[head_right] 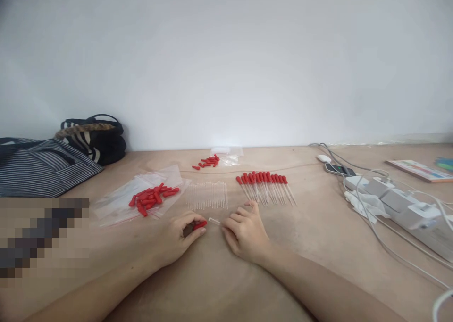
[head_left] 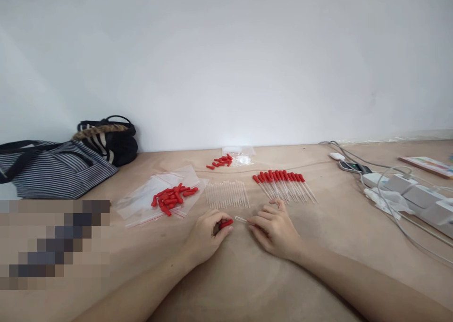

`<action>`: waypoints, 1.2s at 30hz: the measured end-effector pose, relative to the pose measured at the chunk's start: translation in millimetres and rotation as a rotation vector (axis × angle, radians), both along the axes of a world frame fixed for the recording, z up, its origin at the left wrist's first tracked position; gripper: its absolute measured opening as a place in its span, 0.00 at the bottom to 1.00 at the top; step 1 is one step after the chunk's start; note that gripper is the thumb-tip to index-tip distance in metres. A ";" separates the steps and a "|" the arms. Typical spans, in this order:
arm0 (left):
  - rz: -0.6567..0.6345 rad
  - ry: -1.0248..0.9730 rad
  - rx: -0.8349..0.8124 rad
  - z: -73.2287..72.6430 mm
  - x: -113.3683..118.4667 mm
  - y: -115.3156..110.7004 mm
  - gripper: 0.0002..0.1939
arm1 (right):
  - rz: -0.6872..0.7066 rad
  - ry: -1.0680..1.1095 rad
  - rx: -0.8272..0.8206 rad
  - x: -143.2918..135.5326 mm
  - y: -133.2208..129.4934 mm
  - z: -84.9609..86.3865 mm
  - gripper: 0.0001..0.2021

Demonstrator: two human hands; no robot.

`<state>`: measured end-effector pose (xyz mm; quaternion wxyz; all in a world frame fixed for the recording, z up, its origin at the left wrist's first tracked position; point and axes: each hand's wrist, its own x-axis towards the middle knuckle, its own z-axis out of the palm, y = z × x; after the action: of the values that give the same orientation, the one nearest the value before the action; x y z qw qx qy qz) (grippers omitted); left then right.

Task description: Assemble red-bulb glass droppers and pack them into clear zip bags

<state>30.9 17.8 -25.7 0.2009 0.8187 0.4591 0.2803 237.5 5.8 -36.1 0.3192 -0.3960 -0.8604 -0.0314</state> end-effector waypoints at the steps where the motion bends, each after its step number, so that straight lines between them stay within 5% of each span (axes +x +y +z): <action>1: 0.001 -0.006 -0.004 -0.7 -0.3 0.2 0.05 | 0.004 -0.002 0.007 -1.4 0.0 -0.7 0.08; 14: 0.019 -0.168 0.087 -9.2 -1.9 0.5 0.07 | 0.084 0.092 0.081 -11.5 -4.0 -0.4 0.07; 25: 0.045 -0.539 -0.289 -4.0 1.4 -0.2 0.10 | 0.092 0.104 0.125 -13.3 -9.7 4.0 0.09; 36: 0.033 -0.543 -0.420 -5.5 0.8 -2.8 0.11 | 0.226 -0.024 0.371 -1.5 4.4 6.2 0.11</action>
<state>31.7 15.0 -31.2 0.4754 0.6474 0.4497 0.3907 236.0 10.2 -29.9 0.3779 -0.2308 -0.8826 -0.1578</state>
